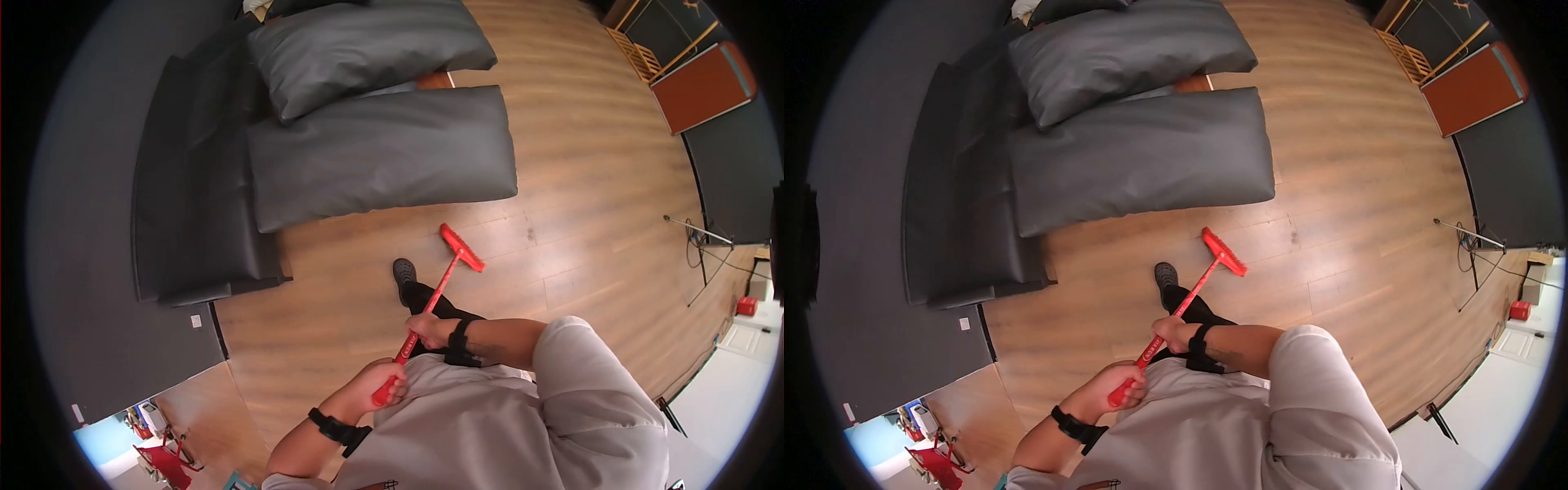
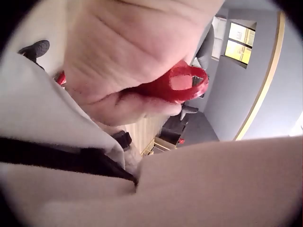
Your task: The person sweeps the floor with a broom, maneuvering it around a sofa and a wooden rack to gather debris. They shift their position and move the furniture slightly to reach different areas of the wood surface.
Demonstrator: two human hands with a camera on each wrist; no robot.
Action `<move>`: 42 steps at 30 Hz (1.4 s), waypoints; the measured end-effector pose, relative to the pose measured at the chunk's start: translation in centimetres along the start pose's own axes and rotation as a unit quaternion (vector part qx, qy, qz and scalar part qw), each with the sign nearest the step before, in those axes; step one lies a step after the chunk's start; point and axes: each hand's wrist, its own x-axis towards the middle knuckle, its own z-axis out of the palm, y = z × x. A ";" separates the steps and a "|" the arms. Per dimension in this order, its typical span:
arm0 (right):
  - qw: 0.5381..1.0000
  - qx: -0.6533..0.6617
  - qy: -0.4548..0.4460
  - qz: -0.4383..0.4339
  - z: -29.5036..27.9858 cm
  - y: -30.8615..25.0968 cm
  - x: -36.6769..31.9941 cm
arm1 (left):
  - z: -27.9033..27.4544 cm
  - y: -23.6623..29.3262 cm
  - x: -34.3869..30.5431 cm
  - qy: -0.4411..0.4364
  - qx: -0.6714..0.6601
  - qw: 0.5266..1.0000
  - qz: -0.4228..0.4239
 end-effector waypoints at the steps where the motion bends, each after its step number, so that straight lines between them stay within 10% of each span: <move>1: 1.000 0.022 0.012 0.010 0.3 -1.4 -1.4 | 0.1 0.5 -1.0 -0.003 -0.004 1.000 -0.001; 15: 0.943 -0.247 0.138 -0.175 5.0 -15.5 8.1 | -4.5 10.7 0.5 -0.034 -0.137 0.987 0.082; 18: 0.873 -0.406 0.049 -0.267 4.9 -17.1 12.7 | -5.3 13.2 2.4 -0.061 -0.225 0.971 0.060; 22: 0.892 -0.423 -0.046 -0.156 6.9 -17.4 14.8 | -4.6 14.5 -0.5 -0.002 -0.261 0.965 0.025; 28: 0.547 -0.497 -0.211 -0.640 11.4 -7.3 15.5 | -7.3 9.9 -6.3 0.019 -0.175 0.984 -0.020; 29: 0.546 -0.497 -0.209 -0.641 12.5 -5.9 15.1 | -8.0 9.9 -7.7 0.001 -0.217 0.974 -0.071; 31: 0.798 -0.199 -0.251 -0.510 15.7 -4.4 14.2 | -8.9 9.7 -10.4 -0.012 -0.257 0.959 -0.121; 32: 0.958 -0.240 -0.113 -0.107 17.0 -10.1 6.6 | -9.1 9.6 -11.6 0.009 -0.215 0.972 -0.091; 36: 0.987 -0.129 -0.082 -0.049 18.9 -12.7 2.4 | -10.5 9.0 -14.3 0.022 -0.167 0.985 -0.034; 42: 0.965 -0.106 0.046 -0.236 21.0 -13.9 8.7 | -16.9 10.6 -10.4 -0.043 -0.199 0.979 0.026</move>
